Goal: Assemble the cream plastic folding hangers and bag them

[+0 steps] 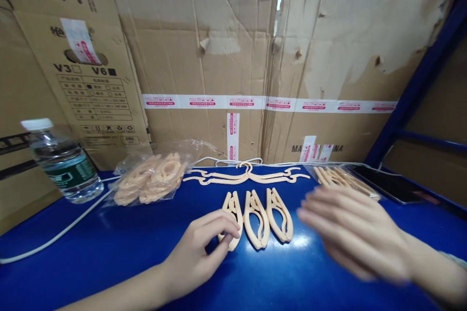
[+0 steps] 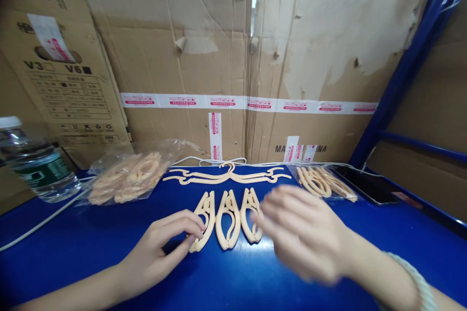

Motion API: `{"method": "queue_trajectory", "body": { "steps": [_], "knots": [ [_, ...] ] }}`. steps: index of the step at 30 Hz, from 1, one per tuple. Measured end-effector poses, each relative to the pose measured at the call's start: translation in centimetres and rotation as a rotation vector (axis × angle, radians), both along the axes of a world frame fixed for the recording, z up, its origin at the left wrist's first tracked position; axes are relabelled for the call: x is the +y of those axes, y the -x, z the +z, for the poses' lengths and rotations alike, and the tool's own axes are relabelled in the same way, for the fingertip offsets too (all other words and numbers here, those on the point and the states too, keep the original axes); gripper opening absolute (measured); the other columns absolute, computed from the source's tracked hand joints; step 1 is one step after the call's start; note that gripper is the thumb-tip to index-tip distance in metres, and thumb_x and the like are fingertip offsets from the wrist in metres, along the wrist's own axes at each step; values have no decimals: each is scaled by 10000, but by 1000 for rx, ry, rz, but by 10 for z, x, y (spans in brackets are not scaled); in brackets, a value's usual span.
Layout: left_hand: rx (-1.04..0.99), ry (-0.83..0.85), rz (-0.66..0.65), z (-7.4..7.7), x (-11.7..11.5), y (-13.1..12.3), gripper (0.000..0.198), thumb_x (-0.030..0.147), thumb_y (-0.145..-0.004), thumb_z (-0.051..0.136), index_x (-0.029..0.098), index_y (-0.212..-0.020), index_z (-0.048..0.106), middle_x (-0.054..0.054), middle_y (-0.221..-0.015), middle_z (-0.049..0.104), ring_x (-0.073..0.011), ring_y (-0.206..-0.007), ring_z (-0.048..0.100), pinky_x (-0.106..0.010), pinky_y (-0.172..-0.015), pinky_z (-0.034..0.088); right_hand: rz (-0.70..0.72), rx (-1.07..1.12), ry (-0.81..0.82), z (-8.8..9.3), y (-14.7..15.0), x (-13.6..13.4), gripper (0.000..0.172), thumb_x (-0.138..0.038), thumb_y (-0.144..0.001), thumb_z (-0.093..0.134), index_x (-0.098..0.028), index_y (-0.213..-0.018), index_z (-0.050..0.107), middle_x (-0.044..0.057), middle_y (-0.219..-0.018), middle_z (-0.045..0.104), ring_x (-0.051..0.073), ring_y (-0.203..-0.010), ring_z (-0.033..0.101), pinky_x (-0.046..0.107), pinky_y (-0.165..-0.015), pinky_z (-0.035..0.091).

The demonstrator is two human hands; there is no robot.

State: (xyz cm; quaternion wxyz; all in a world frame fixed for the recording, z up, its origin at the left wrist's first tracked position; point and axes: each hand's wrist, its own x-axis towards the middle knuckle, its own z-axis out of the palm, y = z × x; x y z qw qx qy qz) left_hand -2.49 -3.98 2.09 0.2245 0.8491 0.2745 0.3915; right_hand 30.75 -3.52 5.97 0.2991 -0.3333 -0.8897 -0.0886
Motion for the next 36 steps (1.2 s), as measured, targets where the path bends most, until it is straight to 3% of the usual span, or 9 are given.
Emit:
{"method": "queue_trajectory", "body": {
  "steps": [3, 7, 12, 17, 20, 23, 30, 33, 36],
  "knots": [
    [33, 9, -15, 0, 6, 2, 210, 64, -914, 448, 186, -906, 619, -56, -895, 655, -162, -828, 637, -267, -748, 503, -104, -153, 89, 0, 0, 41, 361, -245, -950, 446, -192, -1279, 584, 147, -1196, 643, 297, -1125, 595, 501, -938, 510],
    [43, -48, 29, 1, 14, 10, 212, 66, -914, 451, 187, -916, 624, -52, -905, 663, -165, -853, 646, -273, -772, 506, -172, -149, 212, -27, -5, 87, 377, -176, -931, 410, -147, -1270, 574, 166, -1249, 613, 282, -1165, 583, 477, -1003, 483],
    [16, -68, 141, -4, 24, 21, 189, 100, -919, 469, 187, -902, 635, -47, -906, 676, -168, -849, 658, -280, -776, 515, -152, -137, 254, -47, 3, 105, 341, -171, -927, 435, -147, -1231, 587, 155, -1206, 612, 273, -1136, 576, 470, -1006, 467],
    [-2, -21, 212, -7, 27, 23, 176, 143, -926, 479, 191, -867, 637, -38, -892, 684, -169, -846, 663, -287, -777, 519, -137, -112, 289, -44, 15, 118, 178, -201, -921, 473, -166, -919, 647, 110, -940, 652, 243, -912, 616, 403, -844, 517],
    [-23, 11, 231, -7, 26, 24, 165, 158, -918, 482, 197, -878, 637, -34, -880, 688, -170, -819, 668, -293, -761, 531, -143, -74, 308, -41, 18, 120, 171, -241, -914, 487, -176, -800, 596, 87, -826, 651, 224, -776, 620, 363, -730, 513],
    [-115, 128, 255, -7, 24, 25, 141, 172, -893, 502, 203, -972, 614, -35, -887, 697, -171, -800, 686, -304, -760, 557, -151, -22, 319, -35, 16, 113, 178, -300, -936, 457, -190, -837, 556, 60, -769, 657, 201, -678, 621, 319, -626, 492],
    [-307, 437, 308, -14, 26, 26, 174, 250, -793, 605, 185, -954, 619, -60, -877, 710, -211, -833, 693, -371, -800, 571, -224, 122, 247, -27, -4, 80, 195, -382, -935, 486, -223, -823, 496, 20, -700, 627, 186, -610, 605, 290, -557, 475],
    [-428, 564, 391, -17, 34, 27, 287, 261, -695, 676, 159, -959, 625, -96, -930, 716, -248, -883, 691, -424, -848, 559, -221, 226, 197, -30, -7, 74, 177, -384, -937, 503, -217, -973, 550, 28, -760, 662, 194, -655, 636, 297, -575, 504],
    [-606, 657, 484, -20, 40, 27, 521, 277, -653, 711, 155, -1138, 567, -151, -1156, 660, -281, -985, 675, -449, -871, 553, -176, 249, 154, -33, -4, 69, 198, -365, -946, 510, -218, -1048, 597, 50, -857, 699, 212, -751, 671, 312, -631, 540]
  ]
}}
